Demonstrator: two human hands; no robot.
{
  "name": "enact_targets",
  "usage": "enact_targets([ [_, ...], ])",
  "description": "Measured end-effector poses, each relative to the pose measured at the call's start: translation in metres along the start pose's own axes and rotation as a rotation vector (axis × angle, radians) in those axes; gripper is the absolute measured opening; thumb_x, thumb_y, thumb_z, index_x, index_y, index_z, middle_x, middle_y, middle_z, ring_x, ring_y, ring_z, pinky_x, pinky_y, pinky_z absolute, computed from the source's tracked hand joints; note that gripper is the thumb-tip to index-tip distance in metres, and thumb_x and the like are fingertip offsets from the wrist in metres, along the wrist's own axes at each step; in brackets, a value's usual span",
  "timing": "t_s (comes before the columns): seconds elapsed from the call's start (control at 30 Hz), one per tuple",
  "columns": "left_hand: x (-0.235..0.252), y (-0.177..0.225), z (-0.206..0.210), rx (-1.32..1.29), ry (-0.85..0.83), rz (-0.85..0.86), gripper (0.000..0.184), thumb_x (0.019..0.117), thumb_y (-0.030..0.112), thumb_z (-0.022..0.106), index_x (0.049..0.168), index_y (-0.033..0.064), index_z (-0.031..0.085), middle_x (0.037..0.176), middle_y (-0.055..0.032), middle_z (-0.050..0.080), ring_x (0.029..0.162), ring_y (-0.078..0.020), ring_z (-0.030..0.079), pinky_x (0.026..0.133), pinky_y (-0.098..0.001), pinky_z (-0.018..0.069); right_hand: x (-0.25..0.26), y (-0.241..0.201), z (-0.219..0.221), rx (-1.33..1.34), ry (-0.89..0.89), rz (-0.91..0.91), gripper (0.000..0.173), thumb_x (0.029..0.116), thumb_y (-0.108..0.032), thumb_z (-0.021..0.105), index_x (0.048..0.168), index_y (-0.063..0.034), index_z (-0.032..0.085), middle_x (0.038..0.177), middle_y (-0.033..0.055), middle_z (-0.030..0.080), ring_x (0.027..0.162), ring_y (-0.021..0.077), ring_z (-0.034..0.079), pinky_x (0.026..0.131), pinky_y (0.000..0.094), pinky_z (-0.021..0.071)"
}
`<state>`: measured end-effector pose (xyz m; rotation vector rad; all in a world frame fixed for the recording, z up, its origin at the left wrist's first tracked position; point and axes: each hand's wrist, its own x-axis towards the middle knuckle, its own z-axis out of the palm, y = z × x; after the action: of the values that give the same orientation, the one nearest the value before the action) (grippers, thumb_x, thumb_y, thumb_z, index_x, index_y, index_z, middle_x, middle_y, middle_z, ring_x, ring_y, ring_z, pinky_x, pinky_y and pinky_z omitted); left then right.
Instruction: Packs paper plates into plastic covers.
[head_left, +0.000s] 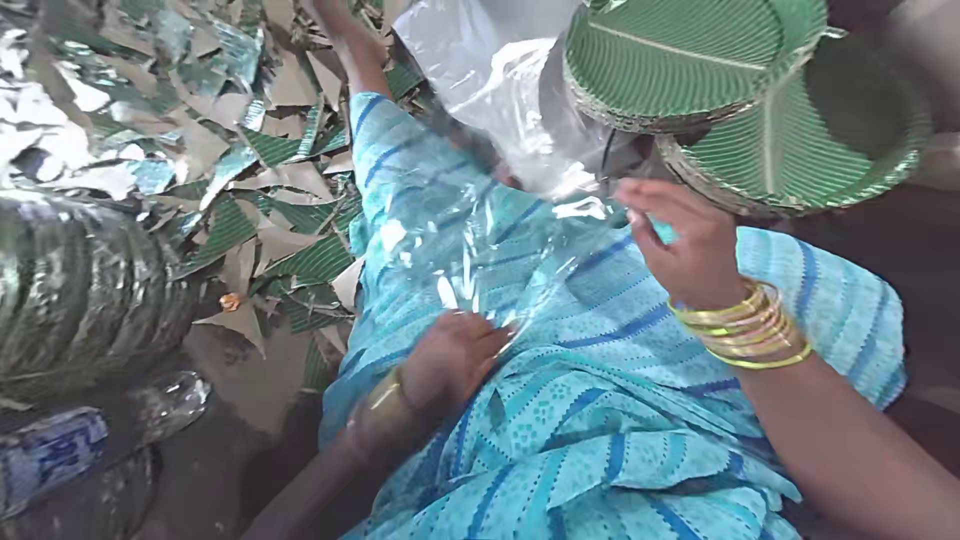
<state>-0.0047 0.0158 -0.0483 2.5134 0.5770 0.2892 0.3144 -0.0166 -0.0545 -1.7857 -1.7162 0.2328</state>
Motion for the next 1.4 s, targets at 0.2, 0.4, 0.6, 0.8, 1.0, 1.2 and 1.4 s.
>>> enact_targets([
  [0.2, 0.036, 0.012, -0.007, -0.336, -0.175, 0.074, 0.029, 0.095, 0.014, 0.069, 0.118, -0.0029, 0.073, 0.108, -0.0182, 0.076, 0.104, -0.0312, 0.074, 0.095, -0.0486, 0.0567, -0.03, -0.04, 0.04, 0.388, -0.436, -0.231, 0.036, 0.1041, -0.032, 0.053, 0.113, -0.0066, 0.078, 0.119, 0.0096, 0.076, 0.113, 0.027, 0.071, 0.1, 0.0504, 0.0518],
  [0.4, 0.06, -0.056, -0.035, 0.159, 0.079, -0.483, 0.052, 0.0936, 0.036, 0.073, 0.128, -0.0018, 0.066, 0.131, -0.0212, 0.065, 0.125, -0.0395, 0.06, 0.104, -0.0586, 0.0469, -0.037, -0.027, 0.05, 0.26, -0.597, -0.342, 0.041, 0.101, -0.043, 0.057, 0.109, -0.0093, 0.079, 0.124, 0.011, 0.073, 0.12, 0.0345, 0.066, 0.1, 0.0632, 0.0467],
  [0.6, 0.08, -0.074, -0.045, 0.253, 0.045, -0.637, 0.026, 0.0966, 0.021, 0.066, 0.105, -0.002, 0.075, 0.118, -0.021, 0.071, 0.114, -0.0397, 0.065, 0.1, -0.0595, 0.0469, -0.041, -0.036, 0.044, 0.211, -0.632, -0.344, 0.043, 0.0967, -0.046, 0.063, 0.108, -0.0075, 0.079, 0.124, 0.0126, 0.073, 0.121, 0.0373, 0.066, 0.103, 0.065, 0.0442],
  [0.8, 0.089, -0.069, -0.042, 0.245, -0.2, -0.664, 0.056, 0.0928, 0.037, 0.074, 0.134, 0.0014, 0.063, 0.142, -0.0199, 0.059, 0.134, -0.0395, 0.052, 0.11, -0.0606, 0.038, -0.032, -0.042, 0.049, 0.165, -0.785, -0.342, 0.028, 0.0895, -0.022, 0.073, 0.113, -0.0055, 0.075, 0.127, 0.0166, 0.07, 0.125, 0.0411, 0.061, 0.106, 0.0667, 0.0397],
  [1.0, 0.069, -0.083, -0.051, 0.197, 0.133, -0.775, 0.021, 0.097, 0.011, 0.061, 0.102, -0.0037, 0.074, 0.112, -0.0229, 0.071, 0.112, -0.0393, 0.066, 0.099, -0.0572, 0.0489, -0.04, -0.037, 0.049, 0.129, -0.705, -0.369, 0.023, 0.0973, -0.015, 0.061, 0.109, -0.0028, 0.076, 0.126, 0.0137, 0.072, 0.124, 0.0383, 0.064, 0.104, 0.0648, 0.0443],
  [1.2, 0.077, -0.086, -0.058, -0.112, 0.136, -0.979, 0.057, 0.0958, 0.034, 0.073, 0.138, -0.0016, 0.057, 0.108, -0.0167, 0.073, 0.089, -0.0292, 0.07, 0.087, -0.0512, 0.0547, -0.036, -0.034, 0.056, 0.2, -0.658, -0.439, 0.023, 0.0949, -0.01, 0.059, 0.108, -0.0038, 0.077, 0.122, 0.0135, 0.074, 0.118, 0.0392, 0.067, 0.097, 0.0632, 0.0491],
  [1.4, 0.122, -0.106, -0.041, -0.34, 0.126, -1.038, 0.067, 0.0874, 0.006, 0.079, 0.146, -0.0014, 0.047, 0.111, -0.0204, 0.071, 0.096, -0.0293, 0.068, 0.088, -0.0467, 0.0551, -0.037, -0.033, 0.05, 0.144, -0.597, -0.453, 0.025, 0.0903, -0.001, 0.06, 0.108, -0.0065, 0.077, 0.117, 0.0118, 0.076, 0.114, 0.0354, 0.07, 0.099, 0.0608, 0.0504],
])
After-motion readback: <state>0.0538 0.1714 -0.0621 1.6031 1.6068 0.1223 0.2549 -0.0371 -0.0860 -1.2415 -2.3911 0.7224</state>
